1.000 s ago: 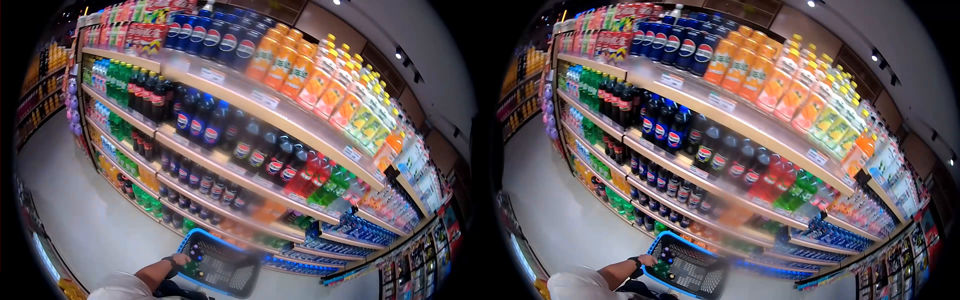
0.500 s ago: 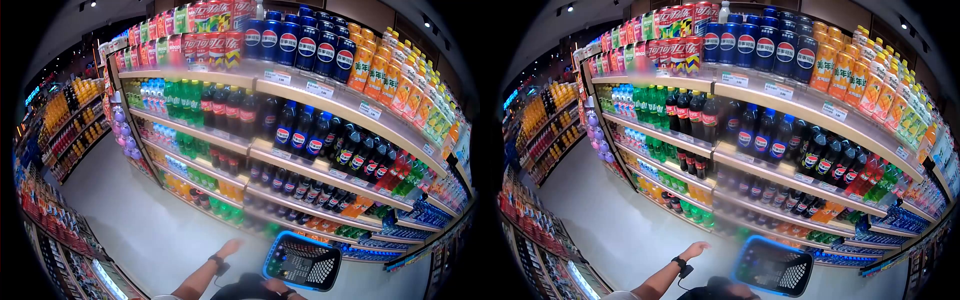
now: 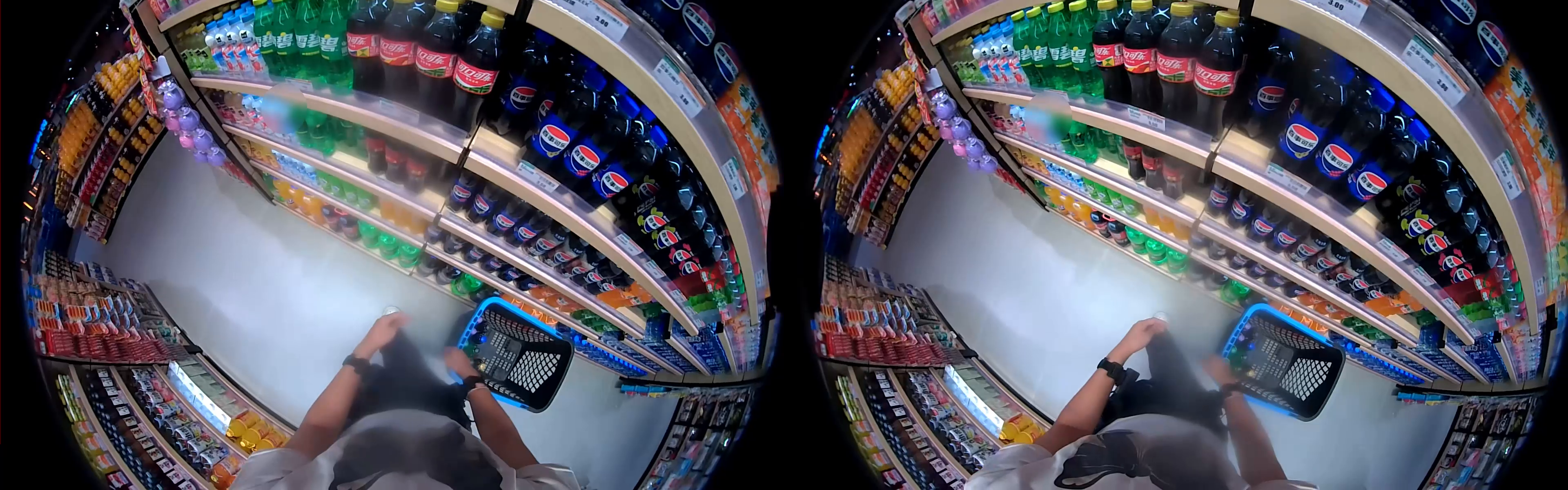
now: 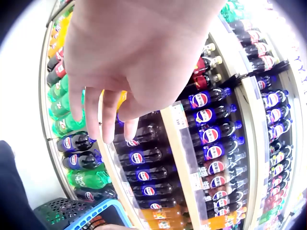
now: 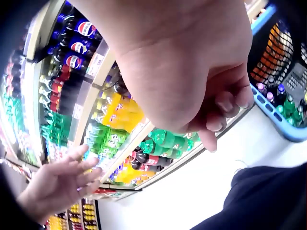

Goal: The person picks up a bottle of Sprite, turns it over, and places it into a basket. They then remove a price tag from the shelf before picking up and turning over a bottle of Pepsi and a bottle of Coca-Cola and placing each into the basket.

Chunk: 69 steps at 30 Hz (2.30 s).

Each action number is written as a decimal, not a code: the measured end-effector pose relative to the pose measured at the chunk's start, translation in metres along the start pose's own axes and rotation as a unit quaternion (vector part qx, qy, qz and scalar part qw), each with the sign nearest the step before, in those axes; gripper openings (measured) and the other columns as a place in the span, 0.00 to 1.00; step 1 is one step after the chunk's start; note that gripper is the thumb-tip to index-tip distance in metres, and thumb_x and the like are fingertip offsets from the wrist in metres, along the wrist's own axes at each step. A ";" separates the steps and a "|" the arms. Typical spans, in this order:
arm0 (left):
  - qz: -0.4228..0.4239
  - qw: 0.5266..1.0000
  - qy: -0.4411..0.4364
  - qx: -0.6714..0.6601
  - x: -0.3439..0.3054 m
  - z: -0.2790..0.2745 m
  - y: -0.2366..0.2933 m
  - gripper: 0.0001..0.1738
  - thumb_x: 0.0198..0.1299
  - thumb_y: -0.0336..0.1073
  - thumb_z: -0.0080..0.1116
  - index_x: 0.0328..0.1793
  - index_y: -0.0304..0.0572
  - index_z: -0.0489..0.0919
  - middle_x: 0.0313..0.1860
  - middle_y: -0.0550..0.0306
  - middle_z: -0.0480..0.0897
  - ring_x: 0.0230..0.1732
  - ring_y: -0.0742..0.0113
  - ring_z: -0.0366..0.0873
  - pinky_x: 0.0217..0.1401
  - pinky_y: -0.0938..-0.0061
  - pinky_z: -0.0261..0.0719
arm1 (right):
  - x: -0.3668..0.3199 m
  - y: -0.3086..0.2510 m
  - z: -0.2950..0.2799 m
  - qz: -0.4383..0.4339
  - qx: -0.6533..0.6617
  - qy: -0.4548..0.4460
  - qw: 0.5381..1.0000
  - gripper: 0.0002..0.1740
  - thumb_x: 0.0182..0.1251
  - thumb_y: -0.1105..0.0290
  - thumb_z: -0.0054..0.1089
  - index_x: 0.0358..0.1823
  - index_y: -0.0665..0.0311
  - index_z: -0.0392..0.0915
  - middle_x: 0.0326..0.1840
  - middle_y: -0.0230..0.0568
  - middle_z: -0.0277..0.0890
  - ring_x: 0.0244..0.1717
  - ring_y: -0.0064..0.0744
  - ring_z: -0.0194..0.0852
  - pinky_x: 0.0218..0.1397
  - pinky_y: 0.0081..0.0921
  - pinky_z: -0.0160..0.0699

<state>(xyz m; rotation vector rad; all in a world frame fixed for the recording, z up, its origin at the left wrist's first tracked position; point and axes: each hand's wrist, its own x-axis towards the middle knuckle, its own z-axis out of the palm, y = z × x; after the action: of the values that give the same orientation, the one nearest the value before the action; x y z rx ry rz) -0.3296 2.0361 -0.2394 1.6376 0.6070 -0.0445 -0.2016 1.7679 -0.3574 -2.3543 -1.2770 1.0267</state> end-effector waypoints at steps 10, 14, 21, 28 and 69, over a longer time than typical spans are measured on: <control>0.081 0.995 -0.015 0.048 0.078 -0.062 0.072 0.17 0.64 0.25 0.44 0.58 0.37 0.74 0.52 0.49 0.80 0.55 0.60 0.77 0.58 0.71 0.72 | 0.067 -0.181 -0.198 -0.030 0.542 -0.011 0.840 0.18 0.70 0.68 0.47 0.58 0.61 0.76 0.33 0.29 0.76 0.35 0.19 0.71 0.39 0.20 0.71; 0.149 0.951 -0.093 -0.254 0.043 -0.122 0.220 0.21 0.65 0.26 0.45 0.65 0.33 0.67 0.55 0.46 0.78 0.60 0.62 0.74 0.65 0.68 0.67 | 0.054 -0.257 -0.304 -0.159 0.562 -0.024 0.811 0.24 0.72 0.67 0.44 0.69 0.59 0.65 0.29 0.32 0.75 0.31 0.19 0.70 0.35 0.18 0.69; 0.219 0.923 -0.164 -0.269 0.014 -0.196 0.332 0.22 0.64 0.22 0.48 0.65 0.32 0.67 0.56 0.44 0.78 0.61 0.59 0.73 0.65 0.67 0.68 | 0.038 -0.369 -0.381 -0.258 0.544 0.021 0.799 0.34 0.68 0.75 0.43 0.76 0.59 0.49 0.26 0.36 0.74 0.28 0.21 0.70 0.33 0.17 0.67; 0.261 0.891 -0.226 -0.295 0.015 -0.237 0.364 0.13 0.63 0.22 0.52 0.54 0.29 0.73 0.49 0.43 0.82 0.53 0.60 0.79 0.58 0.70 0.75 | 0.024 -0.436 -0.394 -0.218 0.513 0.202 0.805 0.24 0.68 0.71 0.41 0.65 0.70 0.67 0.20 0.39 0.77 0.20 0.23 0.72 0.27 0.19 0.70; 0.345 0.870 -0.185 -0.301 -0.053 -0.192 0.387 0.12 0.62 0.33 0.55 0.42 0.30 0.69 0.41 0.24 0.80 0.37 0.61 0.82 0.43 0.70 0.81 | -0.019 -0.467 -0.373 -0.276 0.377 0.483 0.741 0.19 0.71 0.65 0.49 0.32 0.76 0.82 0.15 0.45 0.78 0.09 0.23 0.72 0.15 0.17 0.70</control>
<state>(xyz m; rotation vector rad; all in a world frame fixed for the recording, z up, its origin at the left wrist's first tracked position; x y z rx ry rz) -0.2775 2.1835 0.1672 1.1035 -0.2737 0.3228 -0.2387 2.0547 0.1660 -1.3290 -0.7777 -0.0022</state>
